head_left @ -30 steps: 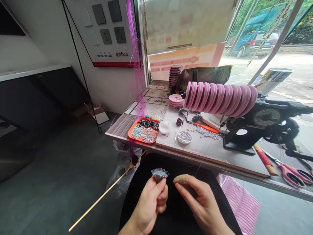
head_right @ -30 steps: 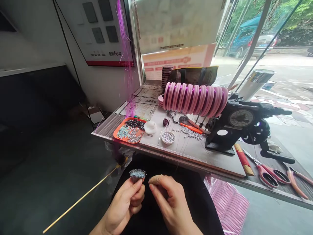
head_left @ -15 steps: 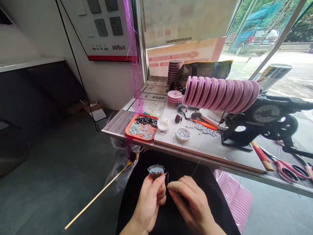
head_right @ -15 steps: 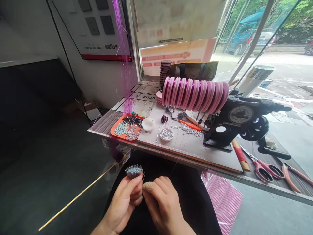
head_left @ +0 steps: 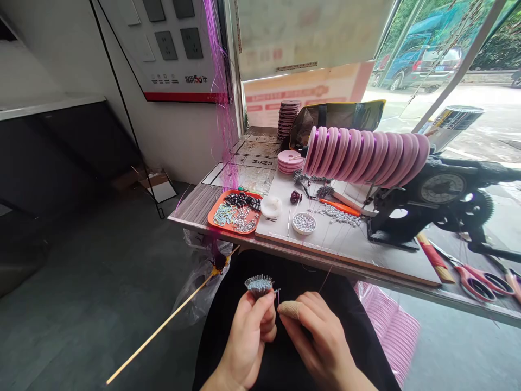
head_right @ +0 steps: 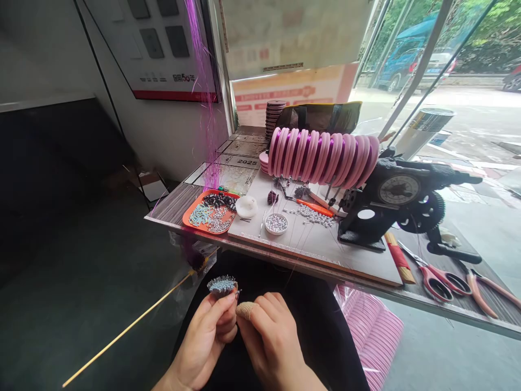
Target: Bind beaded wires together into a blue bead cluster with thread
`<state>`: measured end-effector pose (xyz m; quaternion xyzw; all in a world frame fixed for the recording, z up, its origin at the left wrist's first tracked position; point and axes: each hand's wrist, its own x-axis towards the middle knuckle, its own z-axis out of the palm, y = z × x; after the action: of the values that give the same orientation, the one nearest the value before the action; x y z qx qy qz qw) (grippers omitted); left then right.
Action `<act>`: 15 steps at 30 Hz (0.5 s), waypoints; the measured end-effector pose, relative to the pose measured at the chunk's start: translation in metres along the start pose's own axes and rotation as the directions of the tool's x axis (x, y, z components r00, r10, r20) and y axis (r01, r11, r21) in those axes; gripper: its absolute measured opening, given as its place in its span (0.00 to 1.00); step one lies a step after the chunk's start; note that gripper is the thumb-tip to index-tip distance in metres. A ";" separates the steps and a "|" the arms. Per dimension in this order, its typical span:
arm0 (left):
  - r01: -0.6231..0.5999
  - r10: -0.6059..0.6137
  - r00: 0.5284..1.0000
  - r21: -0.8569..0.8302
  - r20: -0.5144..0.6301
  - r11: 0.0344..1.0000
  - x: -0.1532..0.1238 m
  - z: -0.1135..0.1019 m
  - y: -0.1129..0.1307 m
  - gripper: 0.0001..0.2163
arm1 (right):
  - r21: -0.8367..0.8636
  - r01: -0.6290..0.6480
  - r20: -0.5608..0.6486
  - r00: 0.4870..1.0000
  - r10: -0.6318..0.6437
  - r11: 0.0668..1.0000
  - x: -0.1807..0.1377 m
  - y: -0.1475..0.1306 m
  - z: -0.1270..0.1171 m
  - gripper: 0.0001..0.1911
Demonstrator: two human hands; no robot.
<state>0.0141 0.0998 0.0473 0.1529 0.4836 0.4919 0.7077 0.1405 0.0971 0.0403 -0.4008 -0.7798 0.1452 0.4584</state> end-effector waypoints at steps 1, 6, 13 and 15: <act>-0.002 0.002 1.000 -0.003 0.007 1.000 0.000 0.000 0.000 0.16 | 0.002 0.015 -0.002 1.000 -0.015 1.000 0.000 0.000 0.000 0.07; 0.001 -0.001 1.000 -0.006 -0.006 1.000 -0.001 0.000 0.000 0.15 | -0.001 0.021 0.014 1.000 -0.021 1.000 -0.001 0.000 0.001 0.07; -0.018 0.018 1.000 -0.010 -0.012 1.000 -0.001 -0.002 -0.002 0.15 | -0.015 0.023 0.007 1.000 -0.023 1.000 0.000 0.001 0.002 0.07; -0.017 0.018 1.000 -0.018 0.010 1.000 -0.001 -0.002 -0.002 0.15 | -0.015 0.036 0.005 0.999 -0.036 0.999 0.000 0.001 0.002 0.07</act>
<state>0.0135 0.0979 0.0454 0.1534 0.4744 0.5015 0.7070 0.1394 0.0978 0.0382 -0.3901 -0.7890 0.1319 0.4560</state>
